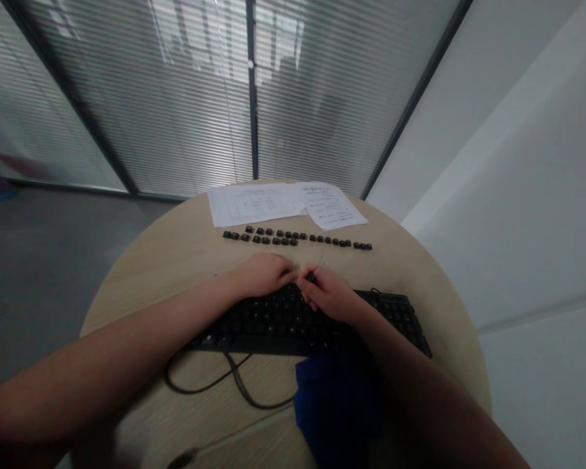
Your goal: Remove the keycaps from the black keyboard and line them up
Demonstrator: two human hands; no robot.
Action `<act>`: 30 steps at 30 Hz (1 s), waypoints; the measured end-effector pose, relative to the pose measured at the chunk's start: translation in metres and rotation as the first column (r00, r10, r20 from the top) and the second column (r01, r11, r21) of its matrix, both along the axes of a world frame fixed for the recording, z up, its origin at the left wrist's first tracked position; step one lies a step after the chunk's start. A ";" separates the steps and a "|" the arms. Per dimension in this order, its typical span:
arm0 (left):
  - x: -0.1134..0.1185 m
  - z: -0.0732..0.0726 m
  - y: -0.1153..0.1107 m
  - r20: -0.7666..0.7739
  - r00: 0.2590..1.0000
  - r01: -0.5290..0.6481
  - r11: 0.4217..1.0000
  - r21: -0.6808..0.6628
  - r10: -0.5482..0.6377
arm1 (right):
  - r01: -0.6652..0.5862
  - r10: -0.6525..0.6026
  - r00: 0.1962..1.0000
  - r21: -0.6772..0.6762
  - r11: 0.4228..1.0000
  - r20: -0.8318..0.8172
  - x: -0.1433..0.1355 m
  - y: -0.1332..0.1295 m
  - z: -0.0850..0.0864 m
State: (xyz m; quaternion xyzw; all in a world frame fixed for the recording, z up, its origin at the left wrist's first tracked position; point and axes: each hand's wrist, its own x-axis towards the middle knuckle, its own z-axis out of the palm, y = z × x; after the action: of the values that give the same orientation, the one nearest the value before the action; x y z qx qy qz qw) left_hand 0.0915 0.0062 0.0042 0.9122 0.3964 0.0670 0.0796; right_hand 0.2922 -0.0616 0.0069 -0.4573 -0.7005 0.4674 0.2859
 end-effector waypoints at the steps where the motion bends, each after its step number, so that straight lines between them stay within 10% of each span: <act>1: 0.000 -0.001 0.001 0.016 1.000 -0.003 1.000 -0.007 0.003 | -0.022 0.019 0.998 0.043 0.999 0.058 -0.001 -0.002 0.003; 9: 0.001 0.001 0.000 0.002 1.000 -0.019 0.999 -0.032 0.019 | -0.139 0.041 0.954 0.316 0.939 0.297 -0.006 -0.006 0.013; 18: -0.001 0.004 0.000 0.110 0.994 -0.011 0.999 -0.038 0.015 | 0.218 -0.208 0.947 0.013 0.976 -0.244 0.000 0.007 -0.011; 24: -0.003 0.016 -0.004 0.526 0.847 0.206 0.960 -0.188 -0.079 | 0.283 -0.269 0.913 0.002 0.959 -0.307 -0.005 0.012 -0.007; 30: -0.007 0.009 -0.003 0.540 0.840 0.243 0.928 -0.282 -0.056 | 0.283 -0.264 0.902 0.008 0.959 -0.341 -0.005 0.014 -0.016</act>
State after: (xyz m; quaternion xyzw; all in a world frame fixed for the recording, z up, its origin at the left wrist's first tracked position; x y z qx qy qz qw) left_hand 0.0841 0.0032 0.0130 0.8601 0.2917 0.2363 0.3454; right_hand 0.2870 -0.0472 -0.0090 -0.4560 -0.5834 0.4735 0.4769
